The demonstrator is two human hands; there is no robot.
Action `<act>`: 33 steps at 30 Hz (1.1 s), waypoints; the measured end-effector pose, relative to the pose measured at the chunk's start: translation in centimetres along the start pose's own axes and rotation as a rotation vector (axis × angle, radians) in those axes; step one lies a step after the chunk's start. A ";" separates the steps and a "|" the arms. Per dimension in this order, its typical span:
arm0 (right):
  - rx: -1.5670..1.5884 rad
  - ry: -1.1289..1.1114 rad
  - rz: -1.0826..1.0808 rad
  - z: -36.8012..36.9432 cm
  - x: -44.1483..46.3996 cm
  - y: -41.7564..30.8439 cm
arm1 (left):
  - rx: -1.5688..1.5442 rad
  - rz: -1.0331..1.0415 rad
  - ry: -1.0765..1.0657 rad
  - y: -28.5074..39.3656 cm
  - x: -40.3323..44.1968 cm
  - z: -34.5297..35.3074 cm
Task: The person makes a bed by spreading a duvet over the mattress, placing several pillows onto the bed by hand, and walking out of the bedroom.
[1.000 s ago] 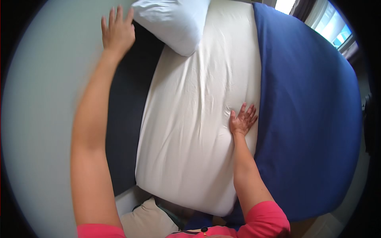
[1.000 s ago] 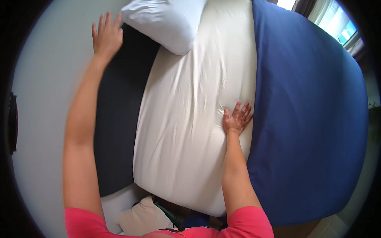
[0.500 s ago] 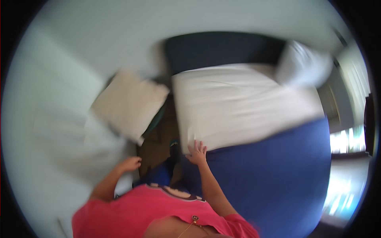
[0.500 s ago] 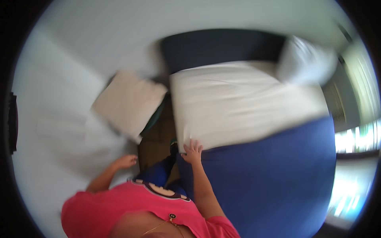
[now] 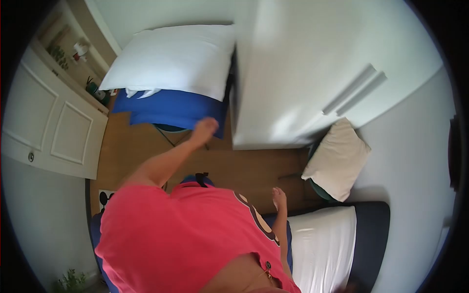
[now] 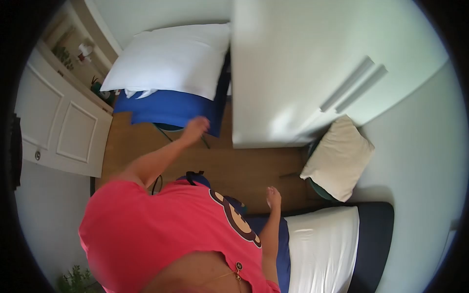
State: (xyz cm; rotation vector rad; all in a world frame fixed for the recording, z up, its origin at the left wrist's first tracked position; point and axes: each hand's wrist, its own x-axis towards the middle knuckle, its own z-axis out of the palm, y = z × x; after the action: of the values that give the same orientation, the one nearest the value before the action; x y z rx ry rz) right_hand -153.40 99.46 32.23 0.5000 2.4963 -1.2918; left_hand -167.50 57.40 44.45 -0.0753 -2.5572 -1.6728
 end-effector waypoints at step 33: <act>1.417 -0.575 -0.360 6.0 -14.8 -33.3 | -0.699 0.937 0.417 20.9 0.2 -27.2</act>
State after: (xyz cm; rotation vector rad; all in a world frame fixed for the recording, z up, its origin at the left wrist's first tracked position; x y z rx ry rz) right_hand -153.82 74.02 59.00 -0.1230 0.9161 -2.7031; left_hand -164.67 40.92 74.39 -0.7342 -1.2022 -1.7583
